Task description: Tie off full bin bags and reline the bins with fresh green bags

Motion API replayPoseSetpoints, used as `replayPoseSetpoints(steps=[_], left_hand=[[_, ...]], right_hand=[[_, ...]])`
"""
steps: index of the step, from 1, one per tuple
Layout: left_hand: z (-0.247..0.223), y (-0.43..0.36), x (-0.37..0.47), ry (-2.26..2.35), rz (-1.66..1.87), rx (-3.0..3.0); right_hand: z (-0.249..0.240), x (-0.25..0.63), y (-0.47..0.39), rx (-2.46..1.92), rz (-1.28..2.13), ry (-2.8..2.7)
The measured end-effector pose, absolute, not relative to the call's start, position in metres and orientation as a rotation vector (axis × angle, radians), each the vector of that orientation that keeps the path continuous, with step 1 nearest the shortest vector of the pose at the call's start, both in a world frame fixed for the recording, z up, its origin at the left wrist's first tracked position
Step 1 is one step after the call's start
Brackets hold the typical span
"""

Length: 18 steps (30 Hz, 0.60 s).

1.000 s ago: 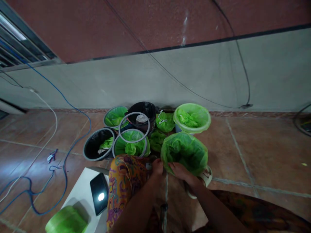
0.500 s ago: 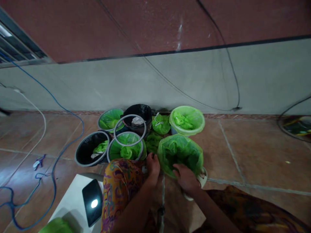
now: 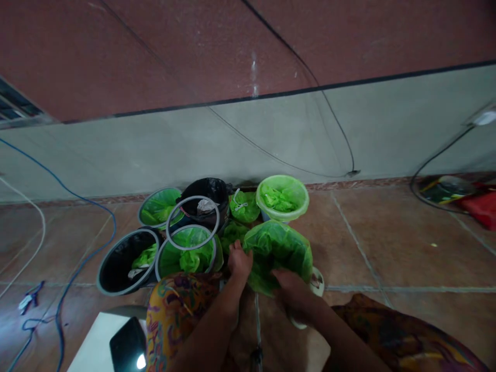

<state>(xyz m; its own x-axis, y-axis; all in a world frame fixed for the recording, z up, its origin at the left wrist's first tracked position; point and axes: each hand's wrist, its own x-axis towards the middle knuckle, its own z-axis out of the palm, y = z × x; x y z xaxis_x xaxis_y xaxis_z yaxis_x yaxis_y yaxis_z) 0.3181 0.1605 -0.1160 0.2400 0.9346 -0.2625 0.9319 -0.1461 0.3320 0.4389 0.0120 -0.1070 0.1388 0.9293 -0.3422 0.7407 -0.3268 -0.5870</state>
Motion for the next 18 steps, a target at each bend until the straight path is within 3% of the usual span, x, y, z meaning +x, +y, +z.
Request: replayPoseSetpoints(steps=[6, 11, 18], left_hand=[[-0.103, 0.188, 0.369, 1.436, 0.251, 2.375], [-0.110, 0.210, 0.405, 1.113, -0.008, 2.606], [-0.133, 0.208, 0.402, 0.787, -0.292, 2.700]], right_hand=[[-0.078, 0.523, 0.050, -2.672, 0.549, -1.024], [-0.104, 0.547, 0.047, -2.789, 0.463, -0.780], [-0.140, 0.508, 0.054, -2.756, 0.535, -0.959]])
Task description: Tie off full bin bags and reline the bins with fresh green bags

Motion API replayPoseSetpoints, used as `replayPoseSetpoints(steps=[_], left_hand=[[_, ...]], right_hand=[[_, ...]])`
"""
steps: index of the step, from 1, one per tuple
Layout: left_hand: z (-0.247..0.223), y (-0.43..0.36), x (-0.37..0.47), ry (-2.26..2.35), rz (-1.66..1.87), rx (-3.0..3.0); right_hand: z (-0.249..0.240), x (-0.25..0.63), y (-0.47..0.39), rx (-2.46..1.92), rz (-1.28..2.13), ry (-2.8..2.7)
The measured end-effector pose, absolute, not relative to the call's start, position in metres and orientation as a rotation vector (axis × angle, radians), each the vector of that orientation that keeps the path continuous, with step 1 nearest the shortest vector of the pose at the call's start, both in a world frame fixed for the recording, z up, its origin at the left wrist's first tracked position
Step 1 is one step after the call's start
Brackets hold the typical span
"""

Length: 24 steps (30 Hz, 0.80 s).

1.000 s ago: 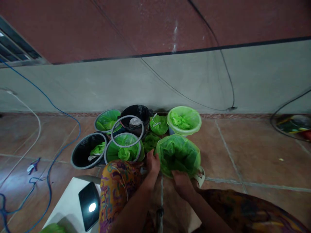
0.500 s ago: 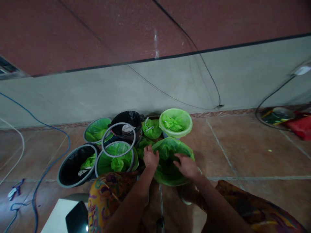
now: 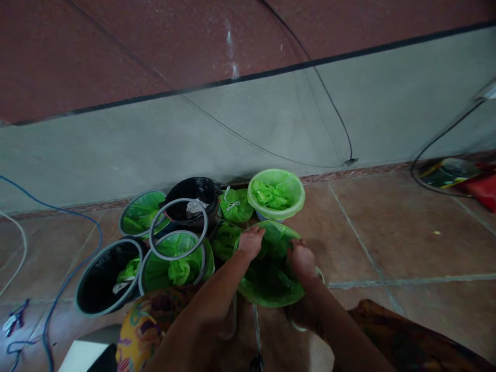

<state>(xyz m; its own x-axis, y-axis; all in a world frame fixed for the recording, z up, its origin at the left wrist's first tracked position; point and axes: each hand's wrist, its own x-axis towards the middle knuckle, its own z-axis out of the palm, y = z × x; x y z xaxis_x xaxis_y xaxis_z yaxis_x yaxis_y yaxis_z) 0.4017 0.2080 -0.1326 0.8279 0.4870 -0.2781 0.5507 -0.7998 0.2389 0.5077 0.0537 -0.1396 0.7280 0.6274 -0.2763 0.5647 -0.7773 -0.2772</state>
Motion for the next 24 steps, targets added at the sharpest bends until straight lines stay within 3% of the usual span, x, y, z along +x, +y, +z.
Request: replayPoseSetpoints(steps=[9, 17, 24], left_hand=[[-0.126, 0.197, 0.399, 0.779, -0.425, 2.602], [-0.099, 0.213, 0.425, 1.195, 0.063, 2.491], [-0.114, 0.239, 0.453, 1.297, -0.150, 2.195]], right_hand=[[-0.153, 0.497, 0.062, -2.640, 0.763, -1.022], [-0.100, 0.536, 0.076, -2.641, 0.457, -0.712], [-0.129, 0.554, 0.053, -2.567, 0.551, -0.433]])
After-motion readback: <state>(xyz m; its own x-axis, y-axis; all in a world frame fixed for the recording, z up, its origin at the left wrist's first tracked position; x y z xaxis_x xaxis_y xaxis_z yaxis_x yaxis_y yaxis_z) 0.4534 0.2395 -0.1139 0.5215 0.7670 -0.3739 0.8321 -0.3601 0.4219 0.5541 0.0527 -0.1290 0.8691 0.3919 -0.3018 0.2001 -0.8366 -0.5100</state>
